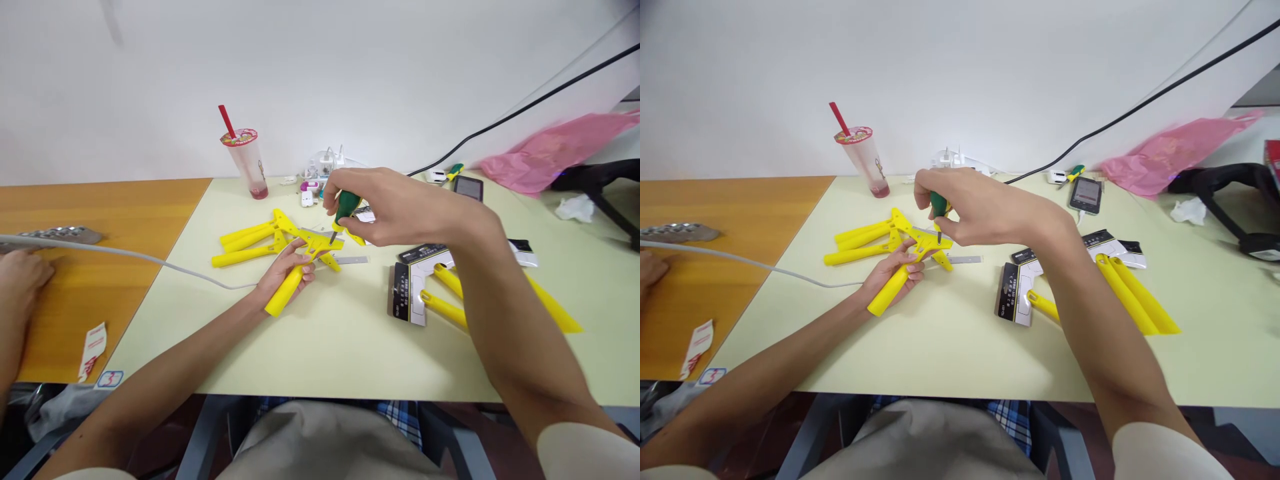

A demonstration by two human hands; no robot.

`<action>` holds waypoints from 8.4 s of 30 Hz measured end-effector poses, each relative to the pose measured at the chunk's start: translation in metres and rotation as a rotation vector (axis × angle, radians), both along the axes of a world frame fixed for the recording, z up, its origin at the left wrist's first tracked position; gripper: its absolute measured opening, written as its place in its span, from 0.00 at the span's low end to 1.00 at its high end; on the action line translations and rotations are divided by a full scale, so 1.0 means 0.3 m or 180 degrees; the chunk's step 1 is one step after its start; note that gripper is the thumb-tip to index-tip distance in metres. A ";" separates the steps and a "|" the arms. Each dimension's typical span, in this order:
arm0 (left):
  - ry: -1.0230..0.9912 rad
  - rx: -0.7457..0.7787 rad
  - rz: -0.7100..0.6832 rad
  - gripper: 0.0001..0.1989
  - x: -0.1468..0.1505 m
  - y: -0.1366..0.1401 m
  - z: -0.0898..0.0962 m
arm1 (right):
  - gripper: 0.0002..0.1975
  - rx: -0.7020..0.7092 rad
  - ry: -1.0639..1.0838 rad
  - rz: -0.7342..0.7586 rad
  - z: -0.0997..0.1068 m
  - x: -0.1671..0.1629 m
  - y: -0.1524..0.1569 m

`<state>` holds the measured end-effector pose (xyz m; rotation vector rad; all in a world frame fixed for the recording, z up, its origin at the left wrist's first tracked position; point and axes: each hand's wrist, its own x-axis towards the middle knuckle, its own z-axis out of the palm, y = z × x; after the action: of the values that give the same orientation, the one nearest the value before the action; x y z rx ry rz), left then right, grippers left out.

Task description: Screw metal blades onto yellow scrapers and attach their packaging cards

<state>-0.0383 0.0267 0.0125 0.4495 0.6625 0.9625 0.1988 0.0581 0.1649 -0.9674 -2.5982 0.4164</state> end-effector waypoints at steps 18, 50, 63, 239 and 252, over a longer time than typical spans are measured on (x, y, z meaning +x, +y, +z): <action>-0.0029 0.0022 -0.0025 0.24 -0.001 0.001 -0.006 | 0.11 -0.0072 -0.0021 -0.0176 -0.009 -0.020 0.001; -0.0079 -0.0039 -0.0026 0.25 -0.001 0.004 -0.005 | 0.09 0.0009 -0.0009 -0.0171 -0.009 -0.035 0.002; -0.0092 -0.0008 -0.0050 0.26 -0.001 0.002 -0.003 | 0.15 0.0111 0.0109 0.0066 -0.036 -0.011 0.014; 0.0084 0.0096 -0.0079 0.26 0.002 0.007 -0.010 | 0.18 0.0105 -0.0844 -0.0483 0.016 0.009 0.001; 0.0103 0.0122 -0.0085 0.25 0.003 0.005 -0.006 | 0.18 -0.0003 -0.0748 -0.0532 0.017 0.006 -0.001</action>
<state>-0.0373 0.0282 0.0106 0.5076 0.6665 0.9457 0.2006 0.0578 0.1700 -1.2921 -2.6916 0.2752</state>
